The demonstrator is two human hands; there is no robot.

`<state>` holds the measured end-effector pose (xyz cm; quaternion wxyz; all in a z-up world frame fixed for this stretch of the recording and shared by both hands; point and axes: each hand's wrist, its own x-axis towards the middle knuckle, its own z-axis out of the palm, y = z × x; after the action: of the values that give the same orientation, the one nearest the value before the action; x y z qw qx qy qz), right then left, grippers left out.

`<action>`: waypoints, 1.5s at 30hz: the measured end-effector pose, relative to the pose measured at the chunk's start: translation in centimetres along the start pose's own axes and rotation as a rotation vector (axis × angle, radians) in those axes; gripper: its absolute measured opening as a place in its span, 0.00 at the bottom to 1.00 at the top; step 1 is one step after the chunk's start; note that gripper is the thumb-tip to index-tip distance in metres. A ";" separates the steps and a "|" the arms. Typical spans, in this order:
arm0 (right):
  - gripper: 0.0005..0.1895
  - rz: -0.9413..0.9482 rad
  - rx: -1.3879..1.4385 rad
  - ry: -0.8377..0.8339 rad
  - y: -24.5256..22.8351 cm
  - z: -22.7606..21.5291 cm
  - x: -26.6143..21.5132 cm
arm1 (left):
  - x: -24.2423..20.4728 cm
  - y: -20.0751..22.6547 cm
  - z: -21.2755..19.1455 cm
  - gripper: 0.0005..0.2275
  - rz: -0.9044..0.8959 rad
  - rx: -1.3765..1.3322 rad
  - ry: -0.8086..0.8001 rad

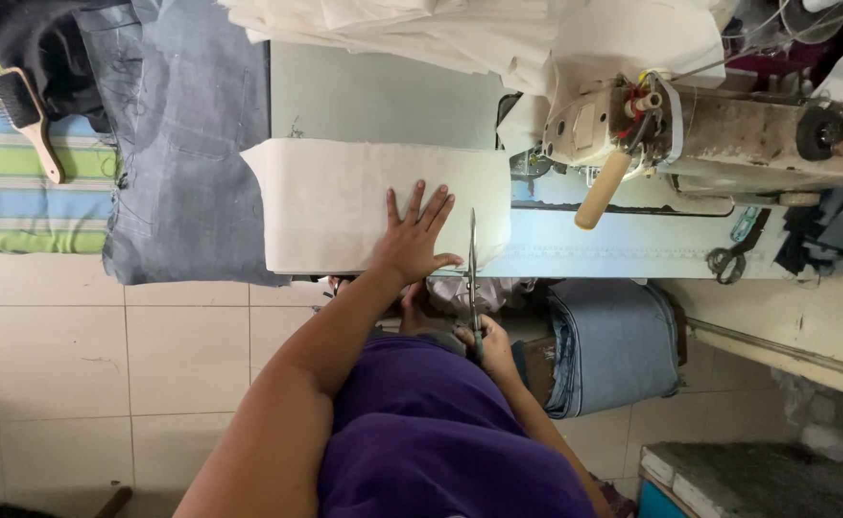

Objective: The person cuts a piece of white fabric using scissors on a table next to a sewing machine. They repeatedly fold the fabric, align the edges, and trim the material to shape it.

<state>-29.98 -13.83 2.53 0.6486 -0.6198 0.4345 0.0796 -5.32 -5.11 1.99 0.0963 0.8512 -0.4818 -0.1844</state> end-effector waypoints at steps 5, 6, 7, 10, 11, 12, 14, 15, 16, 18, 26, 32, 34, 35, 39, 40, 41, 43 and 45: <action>0.19 0.041 0.039 -0.092 -2.0 -0.1 -1.4 | -0.1 -0.1 0.0 0.49 0.000 -0.019 0.018; 0.19 0.035 0.018 -0.135 -2.0 -0.1 -1.7 | 0.0 -0.2 0.3 0.49 0.003 -0.015 0.026; 0.21 0.030 -0.004 -0.178 -1.9 -0.2 -2.1 | 0.0 -0.2 0.6 0.49 0.006 -0.011 0.034; 0.22 -0.034 0.065 -0.203 0.4 -0.8 -0.2 | 0.0 -0.2 0.4 0.50 0.008 0.007 0.064; 0.22 -0.035 0.063 -0.203 0.7 -0.8 0.4 | -0.1 -0.2 0.5 0.50 0.007 0.006 0.065; 0.23 -0.055 0.051 -0.177 1.0 -0.8 0.9 | 0.0 -0.3 0.6 0.50 0.007 0.000 0.073; 0.25 -0.075 0.038 -0.148 1.2 -0.7 1.6 | 0.1 -0.2 0.9 0.50 0.009 -0.008 0.082; 0.22 -0.081 0.071 -0.119 1.0 -0.4 1.8 | 0.1 -0.3 1.0 0.51 0.008 -0.004 0.090; 0.20 -0.087 0.104 -0.089 0.8 -0.2 2.0 | 0.1 -0.3 1.1 0.52 0.008 0.001 0.098; 0.18 -0.049 0.086 -0.035 -2.1 0.7 0.6 | 0.0 -0.4 1.5 0.52 0.009 -0.003 0.103; 0.19 -0.006 0.038 0.035 -0.4 0.2 2.1 | -0.3 -0.3 1.4 0.53 0.006 0.013 0.134; 0.19 0.026 0.122 0.066 -1.9 0.9 2.6 | -1.4 0.1 0.5 0.54 0.030 0.010 0.113; 0.18 0.016 0.124 0.063 -2.2 0.9 2.3 | -1.4 0.1 0.0 0.51 0.025 0.013 0.084; 0.18 0.013 0.123 0.062 -2.1 0.9 2.2 | -0.8 0.1 1.0 0.51 0.023 0.014 0.088; 0.19 -0.028 0.106 0.055 -1.4 0.8 2.4 | 2.2 1.7 0.1 0.29 0.019 -0.051 0.054; 0.20 -0.038 0.111 0.057 -1.1 0.7 2.4 | 3.0 2.6 -1.2 0.26 0.062 -0.032 -0.029; 0.20 -0.047 0.114 0.057 -1.2 0.7 2.6 | 3.4 2.8 -0.8 0.26 0.065 -0.025 -0.022; 0.20 -0.026 0.113 0.061 -1.3 0.6 2.4 | 4.0 3.5 0.0 0.24 0.296 0.077 0.121; 0.19 -0.004 0.114 0.056 -1.4 0.2 2.5 | 3.4 1.7 0.2 0.25 0.121 0.065 0.147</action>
<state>-27.47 -15.05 1.84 0.6706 -0.5848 0.4550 0.0363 -5.14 -8.94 1.67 0.1150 0.8345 -0.5296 -0.0995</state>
